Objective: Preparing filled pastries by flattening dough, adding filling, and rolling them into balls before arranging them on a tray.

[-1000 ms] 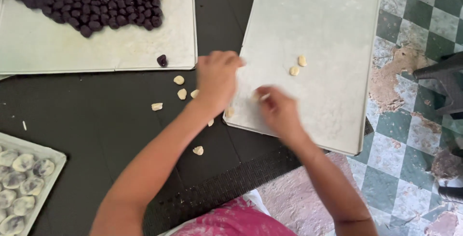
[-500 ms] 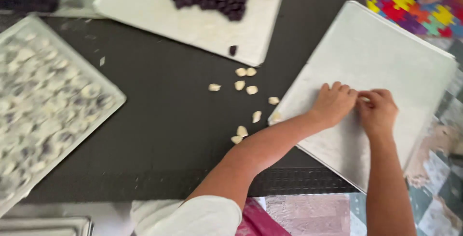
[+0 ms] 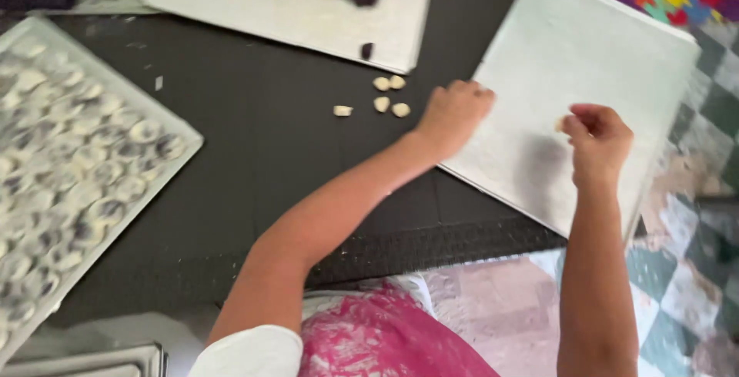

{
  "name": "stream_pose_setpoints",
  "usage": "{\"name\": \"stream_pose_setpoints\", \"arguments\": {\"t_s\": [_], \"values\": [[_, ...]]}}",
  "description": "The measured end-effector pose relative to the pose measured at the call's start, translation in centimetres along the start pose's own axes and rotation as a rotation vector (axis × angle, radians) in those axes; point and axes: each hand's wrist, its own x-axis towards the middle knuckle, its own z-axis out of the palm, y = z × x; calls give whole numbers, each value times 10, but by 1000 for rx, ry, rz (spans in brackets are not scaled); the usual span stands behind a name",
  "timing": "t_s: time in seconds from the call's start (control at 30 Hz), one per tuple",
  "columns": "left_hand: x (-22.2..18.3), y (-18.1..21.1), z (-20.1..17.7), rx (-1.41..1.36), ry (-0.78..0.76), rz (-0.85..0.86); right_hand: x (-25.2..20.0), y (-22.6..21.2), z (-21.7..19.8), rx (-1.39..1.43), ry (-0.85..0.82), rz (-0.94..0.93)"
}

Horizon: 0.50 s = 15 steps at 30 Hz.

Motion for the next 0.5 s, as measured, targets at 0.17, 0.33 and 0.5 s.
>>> {"name": "stream_pose_setpoints", "arguments": {"t_s": [0.17, 0.33, 0.5], "values": [[0, -26, 21, -264, -11, 61, -52, -40, -8, 249, -31, 84], [-8, -40, 50, 26, 116, 194, -94, -13, 3, 388, -11, 84], [-36, -40, 26, 193, -30, 377, -117, -5, 23, 516, 76, 178]]}}
